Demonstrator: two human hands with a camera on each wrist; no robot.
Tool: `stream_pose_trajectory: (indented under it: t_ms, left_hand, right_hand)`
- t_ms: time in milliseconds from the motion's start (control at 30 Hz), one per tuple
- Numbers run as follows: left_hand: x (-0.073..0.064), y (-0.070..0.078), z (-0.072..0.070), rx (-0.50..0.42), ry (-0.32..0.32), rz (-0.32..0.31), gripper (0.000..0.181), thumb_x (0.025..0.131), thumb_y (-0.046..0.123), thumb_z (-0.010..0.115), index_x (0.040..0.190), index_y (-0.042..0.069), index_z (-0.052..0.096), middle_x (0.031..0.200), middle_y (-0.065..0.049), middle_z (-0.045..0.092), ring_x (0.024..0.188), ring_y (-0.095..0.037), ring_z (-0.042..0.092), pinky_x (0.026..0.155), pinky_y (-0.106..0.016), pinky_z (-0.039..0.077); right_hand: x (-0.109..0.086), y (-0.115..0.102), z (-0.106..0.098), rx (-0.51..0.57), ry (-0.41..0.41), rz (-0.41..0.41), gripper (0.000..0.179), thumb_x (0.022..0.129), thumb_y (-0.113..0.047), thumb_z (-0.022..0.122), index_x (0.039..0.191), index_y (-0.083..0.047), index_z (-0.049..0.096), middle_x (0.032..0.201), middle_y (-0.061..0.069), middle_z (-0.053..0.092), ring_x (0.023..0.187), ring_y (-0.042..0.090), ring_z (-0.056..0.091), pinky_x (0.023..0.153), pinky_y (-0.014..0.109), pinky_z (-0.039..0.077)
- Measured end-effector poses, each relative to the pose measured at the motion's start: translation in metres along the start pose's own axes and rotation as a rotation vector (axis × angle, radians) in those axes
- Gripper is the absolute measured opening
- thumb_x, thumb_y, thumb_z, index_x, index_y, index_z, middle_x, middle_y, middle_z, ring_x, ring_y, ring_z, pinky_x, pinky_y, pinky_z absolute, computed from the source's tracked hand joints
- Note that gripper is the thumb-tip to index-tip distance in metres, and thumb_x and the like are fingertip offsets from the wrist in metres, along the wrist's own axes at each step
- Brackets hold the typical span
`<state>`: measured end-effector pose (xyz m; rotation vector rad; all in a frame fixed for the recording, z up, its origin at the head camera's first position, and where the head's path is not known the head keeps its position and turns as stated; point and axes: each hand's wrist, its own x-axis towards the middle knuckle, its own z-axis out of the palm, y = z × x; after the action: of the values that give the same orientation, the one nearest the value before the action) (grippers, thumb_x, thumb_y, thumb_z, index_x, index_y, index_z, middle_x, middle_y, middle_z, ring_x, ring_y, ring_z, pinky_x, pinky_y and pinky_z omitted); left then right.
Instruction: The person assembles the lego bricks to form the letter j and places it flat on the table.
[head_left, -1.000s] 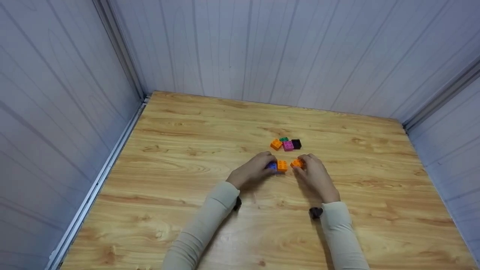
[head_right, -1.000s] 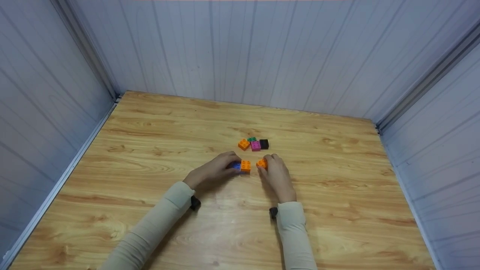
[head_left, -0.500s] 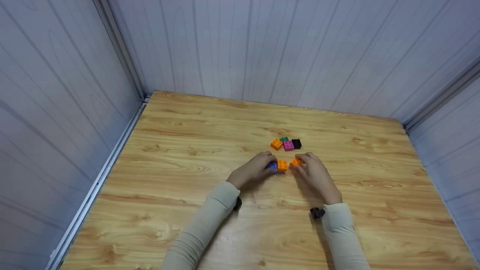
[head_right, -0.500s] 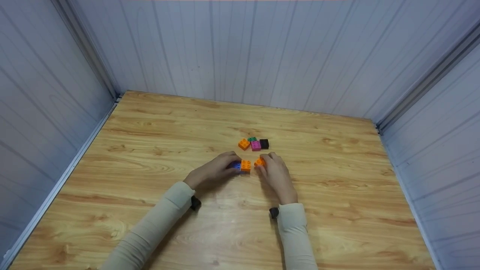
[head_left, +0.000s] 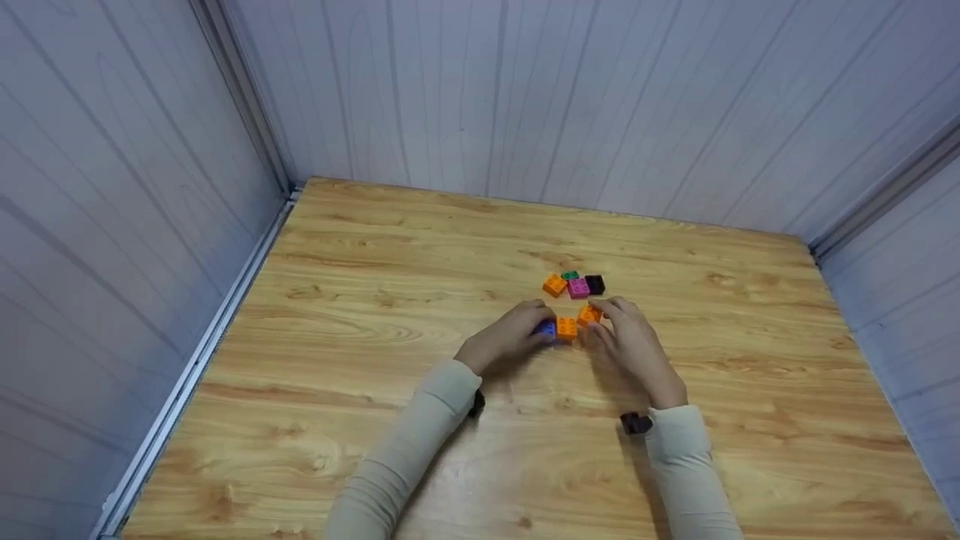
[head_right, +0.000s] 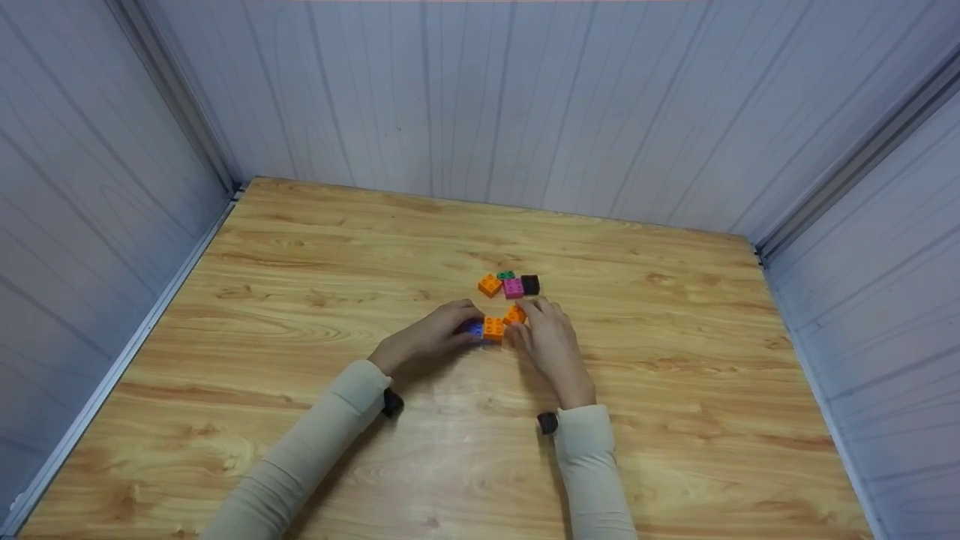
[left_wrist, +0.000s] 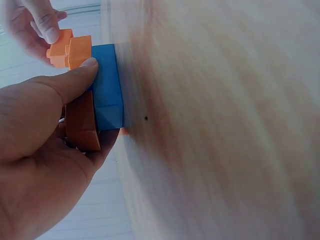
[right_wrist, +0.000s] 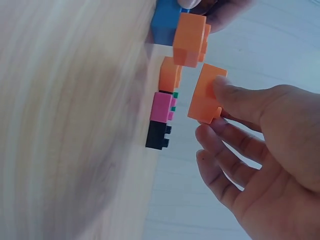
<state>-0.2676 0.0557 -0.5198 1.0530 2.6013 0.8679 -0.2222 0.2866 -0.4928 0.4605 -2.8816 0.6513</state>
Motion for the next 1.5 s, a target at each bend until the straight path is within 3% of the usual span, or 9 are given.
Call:
stream_pose_trajectory:
  t_ms: [467, 733, 1500]
  left_hand:
    - [0.001, 0.002, 0.0, 0.029, -0.007, -0.003, 0.033, 0.106, 0.026, 0.057, 0.131, 0.007, 0.063, 0.123, -0.008, 0.063, 0.107, -0.019, 0.057, 0.097, -0.035, 0.05]
    - [0.001, 0.002, 0.001, 0.023, -0.007, -0.005, 0.032, 0.105, 0.026, 0.057, 0.13, 0.007, 0.063, 0.121, -0.008, 0.063, 0.104, -0.019, 0.055, 0.094, -0.034, 0.049]
    - [0.002, -0.001, 0.001, -0.007, -0.008, 0.001, 0.032, 0.106, 0.025, 0.057, 0.131, 0.006, 0.063, 0.122, -0.009, 0.063, 0.107, -0.02, 0.056, 0.096, -0.036, 0.049]
  right_hand:
    - [0.004, -0.009, 0.004, 0.046, -0.027, -0.086, 0.037, 0.1, -0.017, 0.065, 0.135, -0.005, 0.064, 0.126, 0.015, 0.066, 0.12, 0.035, 0.06, 0.101, 0.052, 0.051]
    - [0.004, -0.01, 0.006, 0.057, -0.051, -0.091, 0.034, 0.1, -0.017, 0.065, 0.133, -0.01, 0.066, 0.128, 0.012, 0.065, 0.12, 0.033, 0.06, 0.102, 0.051, 0.051]
    - [0.011, -0.017, 0.005, 0.017, -0.078, -0.078, 0.032, 0.098, -0.018, 0.067, 0.129, -0.011, 0.071, 0.124, 0.012, 0.066, 0.116, 0.033, 0.062, 0.097, 0.05, 0.054]
